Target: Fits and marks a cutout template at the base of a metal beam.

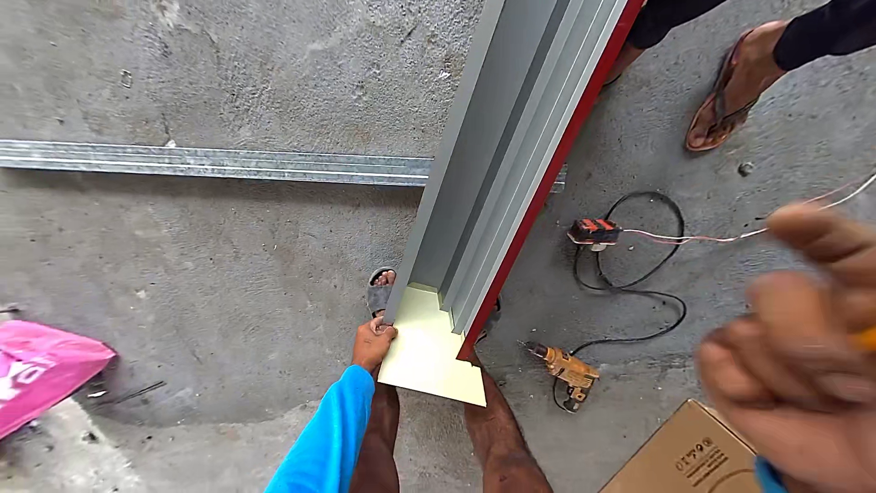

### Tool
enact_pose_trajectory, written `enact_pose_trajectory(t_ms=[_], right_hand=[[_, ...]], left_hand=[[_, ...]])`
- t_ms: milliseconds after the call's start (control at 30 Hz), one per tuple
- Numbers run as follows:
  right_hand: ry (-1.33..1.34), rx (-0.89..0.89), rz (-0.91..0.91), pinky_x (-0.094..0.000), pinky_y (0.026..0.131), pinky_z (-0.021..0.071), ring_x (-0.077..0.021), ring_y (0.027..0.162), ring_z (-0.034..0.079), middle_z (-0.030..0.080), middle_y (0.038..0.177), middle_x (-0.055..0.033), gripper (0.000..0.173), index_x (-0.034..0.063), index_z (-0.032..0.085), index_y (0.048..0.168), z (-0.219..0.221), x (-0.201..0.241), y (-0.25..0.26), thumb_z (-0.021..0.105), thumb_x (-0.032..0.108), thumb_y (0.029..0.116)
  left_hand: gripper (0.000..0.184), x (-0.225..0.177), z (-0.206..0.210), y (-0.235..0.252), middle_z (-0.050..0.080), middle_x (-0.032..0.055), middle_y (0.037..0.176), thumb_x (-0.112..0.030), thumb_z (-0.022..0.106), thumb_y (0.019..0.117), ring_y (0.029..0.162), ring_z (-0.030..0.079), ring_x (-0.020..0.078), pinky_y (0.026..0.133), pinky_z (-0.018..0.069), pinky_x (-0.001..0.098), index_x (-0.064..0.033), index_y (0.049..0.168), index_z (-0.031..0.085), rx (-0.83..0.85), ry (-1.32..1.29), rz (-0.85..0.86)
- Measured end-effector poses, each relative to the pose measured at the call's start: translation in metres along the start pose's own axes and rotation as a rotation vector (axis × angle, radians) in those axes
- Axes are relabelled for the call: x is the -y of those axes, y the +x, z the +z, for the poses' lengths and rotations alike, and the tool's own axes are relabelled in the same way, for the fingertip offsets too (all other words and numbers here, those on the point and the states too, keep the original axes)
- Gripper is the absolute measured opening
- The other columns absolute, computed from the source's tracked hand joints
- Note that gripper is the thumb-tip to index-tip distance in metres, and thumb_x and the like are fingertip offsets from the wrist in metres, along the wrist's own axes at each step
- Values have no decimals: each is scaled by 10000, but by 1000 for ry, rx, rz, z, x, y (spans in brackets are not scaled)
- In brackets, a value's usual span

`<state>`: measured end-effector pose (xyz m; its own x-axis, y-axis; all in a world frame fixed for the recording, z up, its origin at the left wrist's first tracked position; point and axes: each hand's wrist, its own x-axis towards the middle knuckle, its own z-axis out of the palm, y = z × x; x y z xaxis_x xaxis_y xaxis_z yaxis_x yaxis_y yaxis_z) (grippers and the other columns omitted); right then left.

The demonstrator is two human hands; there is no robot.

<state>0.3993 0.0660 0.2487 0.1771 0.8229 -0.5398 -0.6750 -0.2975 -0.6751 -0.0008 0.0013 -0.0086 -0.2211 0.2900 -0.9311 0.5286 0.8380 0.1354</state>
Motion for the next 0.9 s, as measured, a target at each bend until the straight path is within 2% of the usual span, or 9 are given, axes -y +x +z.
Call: enact_pose_trajectory(t_ms=[67,133,233,333,400,500,667,800,900], right_hand=[[-180,68,83,-239,490,517,-57,557,560,614,776,52,410,258,710,1081,-8,-48,3,453,572,1025],[-321,93,206,-324,608,594,-92,656,618,631,825,43,513,220,694,990,-19,-114,7,388,629,1037],[-462,107,458,-269,559,466,-70,558,516,544,655,32,445,100,603,911,-20,-211,20,347,421,1082],[-512,153,690,-352,771,555,-162,729,635,632,788,-74,347,5,604,1071,-17,-281,40,408,288,1114],[-590,134,782,-358,787,544,-178,788,639,648,879,-97,279,18,580,1171,-13,-314,53,490,272,1102],[-680,85,800,-389,651,497,-209,676,596,657,820,-123,284,22,601,1199,-12,-348,61,513,270,1091],[-667,108,779,-422,621,517,-235,643,631,681,777,-124,357,20,615,1132,-20,-382,55,483,349,1098],[-615,130,812,-423,767,534,-208,787,671,705,863,-89,339,46,604,1156,-25,-398,55,469,353,1104],[-602,120,796,-424,749,535,-213,770,666,698,852,-92,328,48,599,1153,-26,-404,53,474,348,1103]], left_hand=[[294,2,0,1,751,172,944,-87,703,938,791,743,257,762,619,458,-10,1222,694,5,-31,1],[286,2,1,1,756,160,926,-75,702,934,768,744,239,741,623,435,-5,1212,691,0,-41,1],[284,1,-1,2,758,143,910,-58,710,919,755,744,217,722,626,408,4,1195,695,3,-57,15],[308,2,-1,-1,763,148,922,-42,704,928,756,750,215,716,633,392,31,1224,672,10,-103,4],[298,2,0,-1,763,144,891,-39,690,937,727,746,209,692,632,382,35,1225,667,13,-112,10],[251,2,0,-3,762,133,818,-41,680,952,660,736,193,639,626,365,27,1194,685,13,-104,21],[259,3,-2,-2,757,130,780,-26,673,955,632,729,190,609,622,353,30,1207,682,16,-86,36],[236,0,0,-4,753,131,760,-17,670,956,618,726,182,598,618,338,42,1183,688,4,-83,56],[221,0,1,-6,746,138,742,1,662,954,593,717,178,574,612,323,49,1168,694,-12,-107,64]])
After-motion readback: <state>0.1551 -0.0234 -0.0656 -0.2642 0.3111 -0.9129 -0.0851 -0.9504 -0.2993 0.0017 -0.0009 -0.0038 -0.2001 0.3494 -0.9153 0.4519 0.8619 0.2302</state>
